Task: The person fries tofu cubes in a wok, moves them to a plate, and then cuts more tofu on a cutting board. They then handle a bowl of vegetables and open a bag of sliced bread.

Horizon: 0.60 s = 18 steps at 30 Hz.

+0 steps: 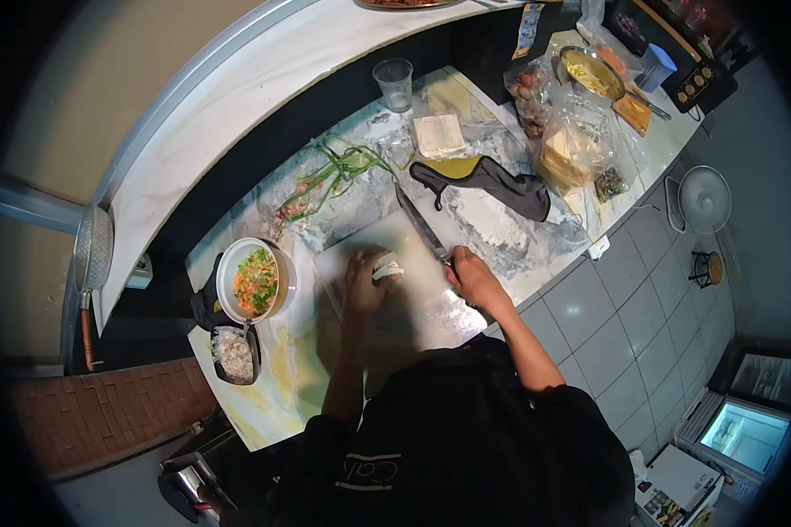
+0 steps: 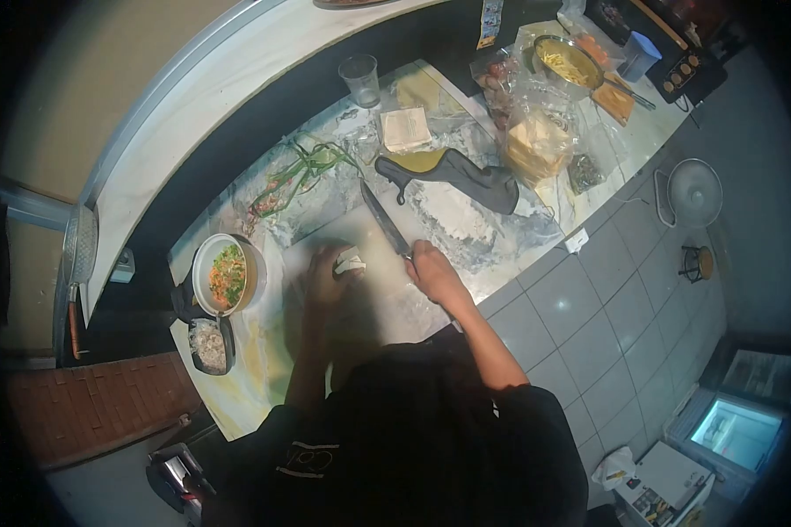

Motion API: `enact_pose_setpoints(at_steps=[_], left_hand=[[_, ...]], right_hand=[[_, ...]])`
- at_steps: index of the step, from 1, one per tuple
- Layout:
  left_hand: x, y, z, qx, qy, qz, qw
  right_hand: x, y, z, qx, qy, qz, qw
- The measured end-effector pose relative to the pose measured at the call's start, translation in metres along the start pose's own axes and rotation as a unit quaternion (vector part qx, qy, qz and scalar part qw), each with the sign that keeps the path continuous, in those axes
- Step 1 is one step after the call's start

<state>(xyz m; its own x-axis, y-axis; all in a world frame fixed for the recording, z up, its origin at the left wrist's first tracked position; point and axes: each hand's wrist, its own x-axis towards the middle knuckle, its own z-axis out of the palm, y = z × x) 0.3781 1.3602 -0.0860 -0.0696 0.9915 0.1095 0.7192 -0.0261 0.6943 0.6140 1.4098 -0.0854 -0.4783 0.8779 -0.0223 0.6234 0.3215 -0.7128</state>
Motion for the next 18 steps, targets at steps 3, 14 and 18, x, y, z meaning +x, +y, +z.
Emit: enact_pose_setpoints(at_steps=[3, 14, 18], left_hand=[[-0.0001, -0.0001, 0.0026, -0.001, 0.004, 0.003, 1.0], [0.0055, 0.0037, -0.0011, -0.023, 0.015, -0.016, 0.999], [0.0083, -0.0007, -0.0023, -0.032, 0.019, 0.006, 0.999]], right_hand=[[0.0005, -0.0021, 0.0005, -0.023, 0.005, 0.004, 1.0], [0.0012, -0.004, 0.0007, -0.027, 0.012, 0.015, 0.999], [0.0023, -0.0046, -0.004, -0.019, -0.001, 0.032, 0.999]])
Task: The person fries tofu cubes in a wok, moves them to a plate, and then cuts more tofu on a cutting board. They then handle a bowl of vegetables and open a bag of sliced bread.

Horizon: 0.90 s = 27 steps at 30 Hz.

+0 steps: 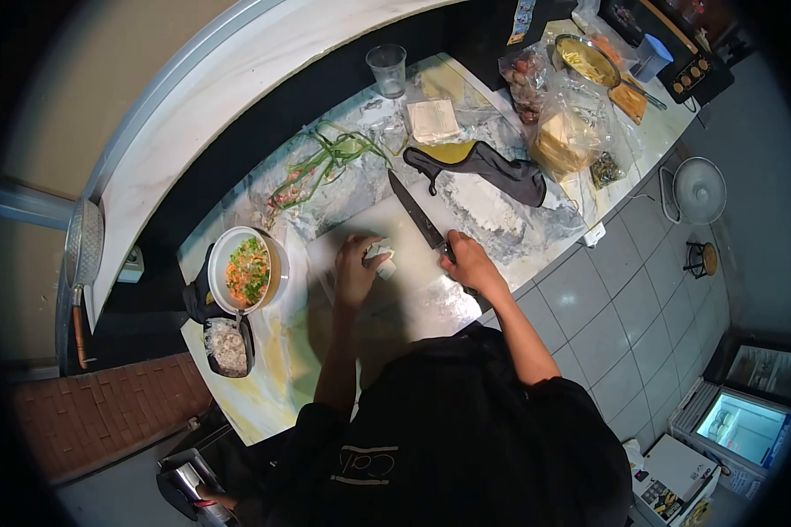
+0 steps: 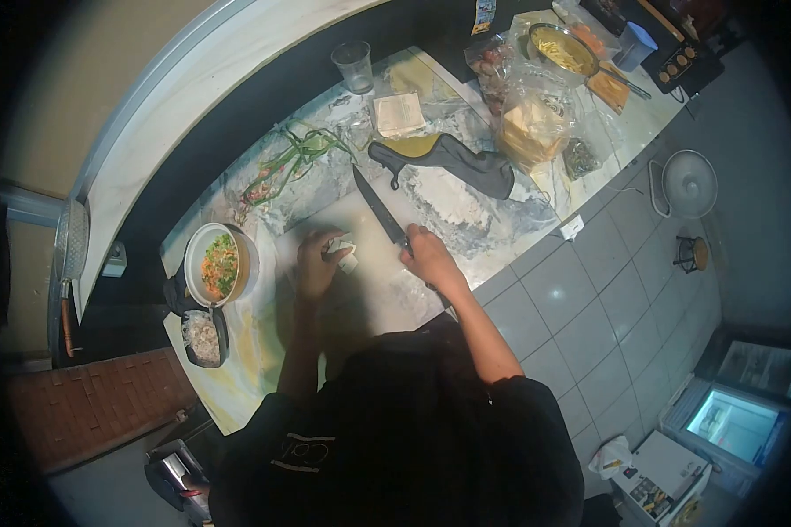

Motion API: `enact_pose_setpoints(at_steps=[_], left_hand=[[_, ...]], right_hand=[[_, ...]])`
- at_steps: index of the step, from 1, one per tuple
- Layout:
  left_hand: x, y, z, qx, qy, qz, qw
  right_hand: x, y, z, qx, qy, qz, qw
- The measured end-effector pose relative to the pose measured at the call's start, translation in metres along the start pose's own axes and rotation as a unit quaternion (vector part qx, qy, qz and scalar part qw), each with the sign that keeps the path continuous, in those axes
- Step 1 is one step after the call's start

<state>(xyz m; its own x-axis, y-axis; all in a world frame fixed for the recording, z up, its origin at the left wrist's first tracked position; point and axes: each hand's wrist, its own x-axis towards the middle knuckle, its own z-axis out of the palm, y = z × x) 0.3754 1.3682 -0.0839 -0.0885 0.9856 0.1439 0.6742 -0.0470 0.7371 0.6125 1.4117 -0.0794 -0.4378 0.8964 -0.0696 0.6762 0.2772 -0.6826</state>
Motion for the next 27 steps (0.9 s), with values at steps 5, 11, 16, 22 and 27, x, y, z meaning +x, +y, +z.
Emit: enact_pose_setpoints(at_steps=[5, 11, 16, 22, 27], left_hand=[[-0.001, -0.003, -0.003, -0.066, 0.006, -0.003, 0.998], [-0.015, -0.005, -0.01, 0.061, 0.022, 0.038, 0.997], [-0.026, 0.003, -0.008, 0.108, -0.002, -0.028, 0.994], [-0.024, -0.016, 0.001, -0.039, -0.008, -0.042, 0.998], [-0.026, 0.007, -0.012, -0.02, -0.017, -0.048, 0.999]], right_hand=[[0.001, 0.002, -0.004, 0.024, -0.033, 0.007, 0.999], [-0.001, 0.0, -0.002, 0.011, -0.025, 0.001, 1.0], [-0.001, 0.002, 0.003, 0.006, -0.024, 0.003, 1.0], [-0.008, -0.002, 0.007, -0.011, 0.027, -0.014, 0.999], [-0.009, -0.004, 0.007, -0.013, 0.038, -0.018, 0.999]])
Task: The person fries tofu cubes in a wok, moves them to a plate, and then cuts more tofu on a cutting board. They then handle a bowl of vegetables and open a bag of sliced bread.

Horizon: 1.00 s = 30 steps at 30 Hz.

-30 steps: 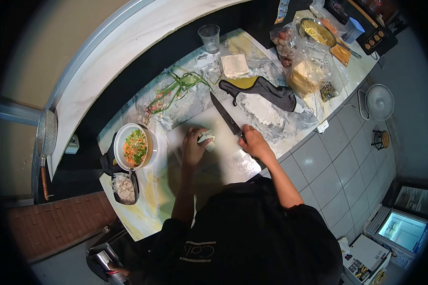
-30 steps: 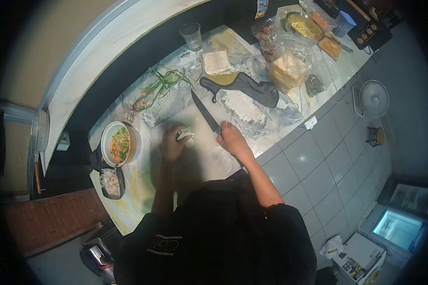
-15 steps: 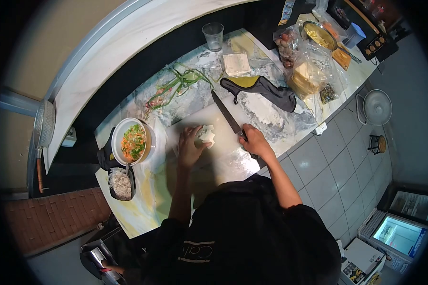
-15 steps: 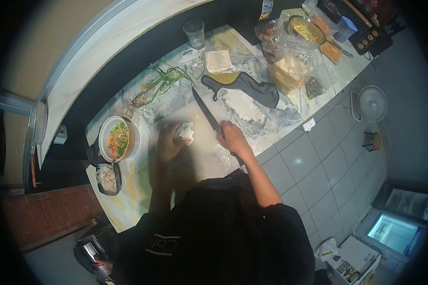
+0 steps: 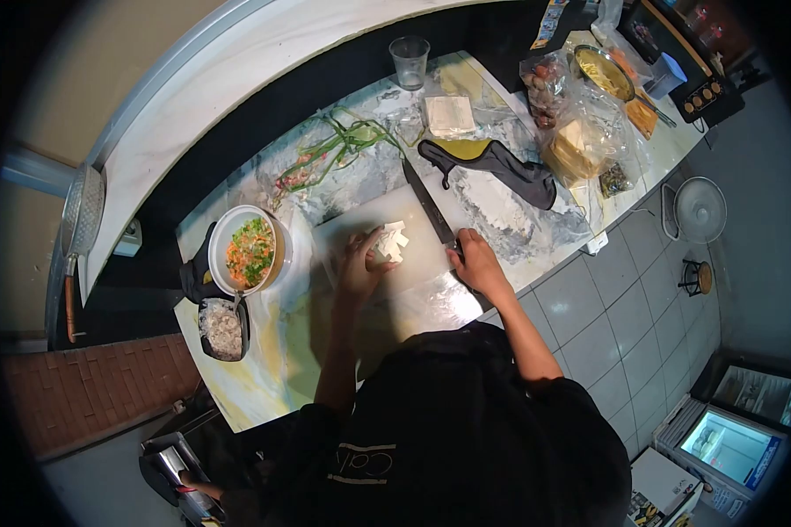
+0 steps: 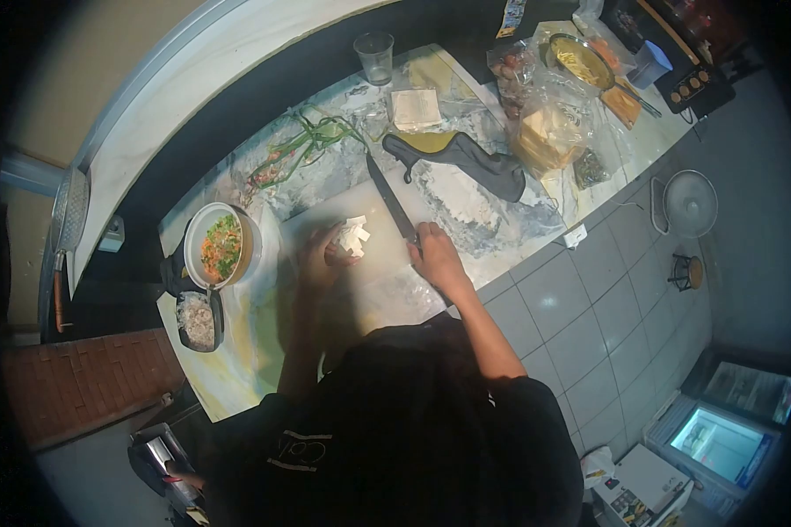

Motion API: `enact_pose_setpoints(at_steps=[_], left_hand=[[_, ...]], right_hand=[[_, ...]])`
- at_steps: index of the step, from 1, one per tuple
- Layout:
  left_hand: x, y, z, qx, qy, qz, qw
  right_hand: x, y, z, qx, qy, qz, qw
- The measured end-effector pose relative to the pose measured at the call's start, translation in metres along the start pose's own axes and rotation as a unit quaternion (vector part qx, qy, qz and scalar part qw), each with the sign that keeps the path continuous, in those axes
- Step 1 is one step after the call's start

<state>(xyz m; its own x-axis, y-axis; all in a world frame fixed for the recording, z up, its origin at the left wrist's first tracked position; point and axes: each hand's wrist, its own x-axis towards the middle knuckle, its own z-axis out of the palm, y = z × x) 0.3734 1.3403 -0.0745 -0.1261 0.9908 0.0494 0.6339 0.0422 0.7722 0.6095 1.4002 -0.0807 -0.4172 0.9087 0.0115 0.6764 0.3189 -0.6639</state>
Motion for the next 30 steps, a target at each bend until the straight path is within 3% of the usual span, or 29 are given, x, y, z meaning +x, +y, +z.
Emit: enact_pose_setpoints(at_steps=[8, 15, 18, 30], left_hand=[[-0.009, -0.017, 0.005, 0.023, 0.032, 0.049, 0.998], [-0.009, -0.017, 0.01, 0.022, 0.051, 0.045, 0.997], [-0.006, -0.016, 0.009, -0.006, 0.009, 0.001, 1.0], [0.01, 0.005, 0.018, 0.11, 0.036, 0.047, 0.992]], right_hand=[[0.003, -0.002, -0.004, 0.029, -0.023, 0.018, 0.999], [0.003, 0.0, -0.004, 0.037, -0.022, 0.024, 0.999], [0.003, -0.001, -0.005, 0.041, -0.019, 0.029, 0.999], [0.001, -0.001, -0.003, 0.04, 0.005, 0.02, 0.999]])
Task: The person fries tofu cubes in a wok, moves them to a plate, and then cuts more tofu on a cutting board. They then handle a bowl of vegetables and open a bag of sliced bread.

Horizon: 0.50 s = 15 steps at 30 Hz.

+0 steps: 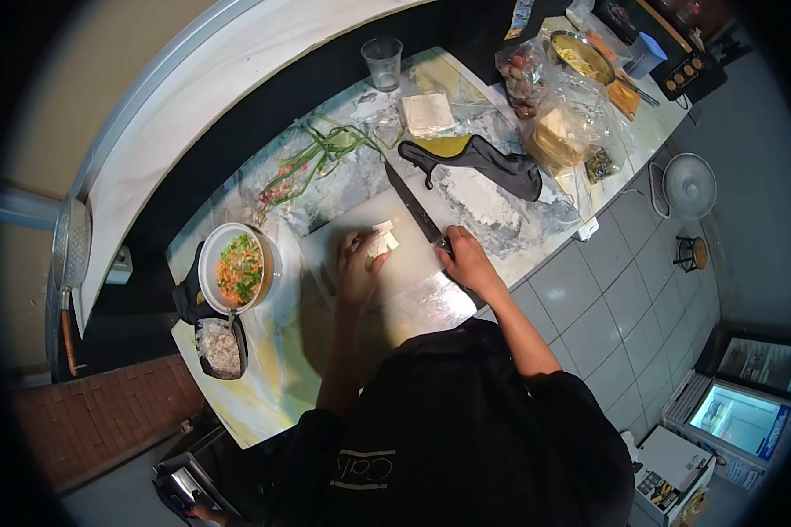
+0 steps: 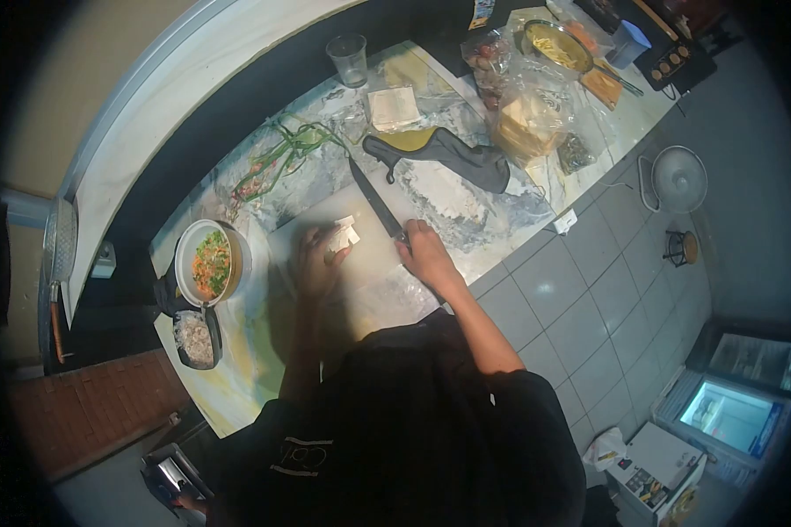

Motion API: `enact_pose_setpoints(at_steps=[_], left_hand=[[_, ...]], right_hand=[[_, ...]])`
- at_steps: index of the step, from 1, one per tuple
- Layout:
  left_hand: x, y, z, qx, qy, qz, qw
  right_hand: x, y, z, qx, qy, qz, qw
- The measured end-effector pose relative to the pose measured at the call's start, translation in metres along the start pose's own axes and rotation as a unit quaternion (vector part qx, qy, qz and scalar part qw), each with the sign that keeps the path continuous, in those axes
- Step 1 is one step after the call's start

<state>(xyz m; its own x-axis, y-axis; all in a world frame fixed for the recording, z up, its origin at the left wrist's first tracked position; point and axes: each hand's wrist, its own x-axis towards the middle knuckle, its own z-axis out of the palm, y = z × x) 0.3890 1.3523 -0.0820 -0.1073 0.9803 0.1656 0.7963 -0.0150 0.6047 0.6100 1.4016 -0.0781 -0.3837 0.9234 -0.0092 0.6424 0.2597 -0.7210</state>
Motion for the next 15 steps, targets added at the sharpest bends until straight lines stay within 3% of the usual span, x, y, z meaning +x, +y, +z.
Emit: enact_pose_setpoints(at_steps=[15], left_hand=[[0.0, -0.007, 0.013, 0.008, 0.096, 0.072, 0.993]], right_hand=[[0.004, -0.006, 0.0, -0.033, 0.02, 0.009, 0.999]])
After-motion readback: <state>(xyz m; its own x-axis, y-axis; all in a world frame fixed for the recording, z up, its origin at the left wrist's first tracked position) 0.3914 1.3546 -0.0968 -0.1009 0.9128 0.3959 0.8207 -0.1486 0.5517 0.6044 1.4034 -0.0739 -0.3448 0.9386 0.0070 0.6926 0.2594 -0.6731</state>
